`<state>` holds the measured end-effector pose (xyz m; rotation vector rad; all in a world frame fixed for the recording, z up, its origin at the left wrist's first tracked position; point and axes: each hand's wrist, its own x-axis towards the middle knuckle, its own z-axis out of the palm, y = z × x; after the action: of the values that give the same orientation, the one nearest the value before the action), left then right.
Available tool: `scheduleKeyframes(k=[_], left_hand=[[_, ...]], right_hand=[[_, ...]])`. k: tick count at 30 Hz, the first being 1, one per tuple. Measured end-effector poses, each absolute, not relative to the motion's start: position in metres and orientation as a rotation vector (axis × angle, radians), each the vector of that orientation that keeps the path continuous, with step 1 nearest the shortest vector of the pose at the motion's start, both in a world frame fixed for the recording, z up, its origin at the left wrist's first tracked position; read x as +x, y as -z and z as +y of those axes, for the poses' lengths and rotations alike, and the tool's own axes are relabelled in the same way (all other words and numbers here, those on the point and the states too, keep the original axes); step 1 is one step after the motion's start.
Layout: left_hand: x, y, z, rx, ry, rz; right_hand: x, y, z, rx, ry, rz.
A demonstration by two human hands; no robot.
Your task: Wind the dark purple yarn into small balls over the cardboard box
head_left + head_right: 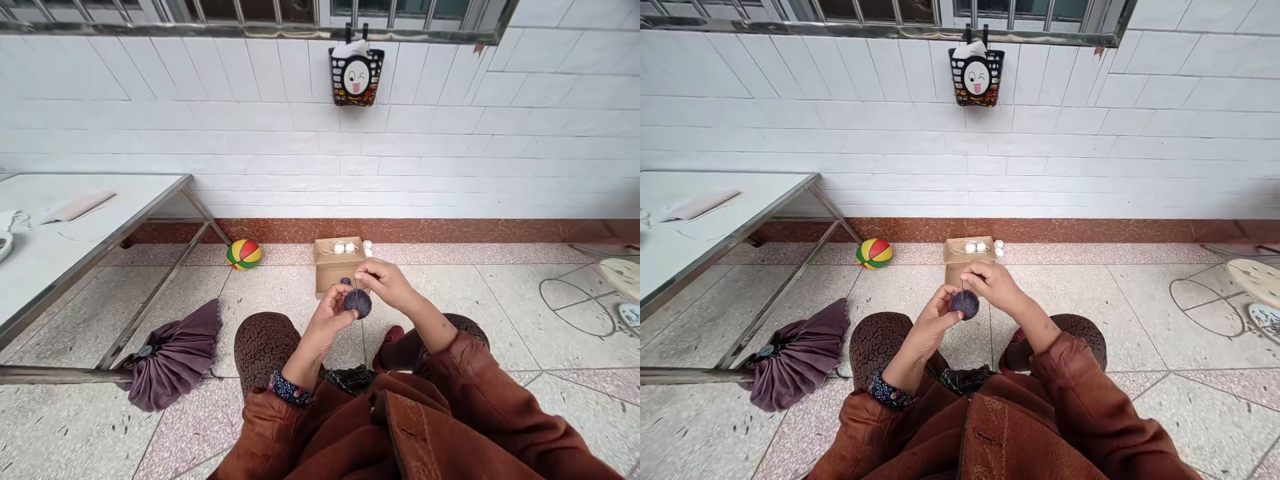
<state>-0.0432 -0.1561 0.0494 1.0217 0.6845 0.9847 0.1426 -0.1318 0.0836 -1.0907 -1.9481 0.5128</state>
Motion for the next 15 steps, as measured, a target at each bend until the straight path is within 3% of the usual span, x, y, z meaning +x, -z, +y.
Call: scheduleKeyframes(k=[7, 15], left_hand=[[-0.041, -0.053, -0.153, 0.787, -1.167, 0.667], [-0.039, -0.045, -0.15, 0.858, -1.187, 0.835]], right_hand=[[0.129, -0.017, -0.159, -1.28, -0.665, -1.88], [0.131, -0.067, -0.181, -1.062, -0.668, -2.047]])
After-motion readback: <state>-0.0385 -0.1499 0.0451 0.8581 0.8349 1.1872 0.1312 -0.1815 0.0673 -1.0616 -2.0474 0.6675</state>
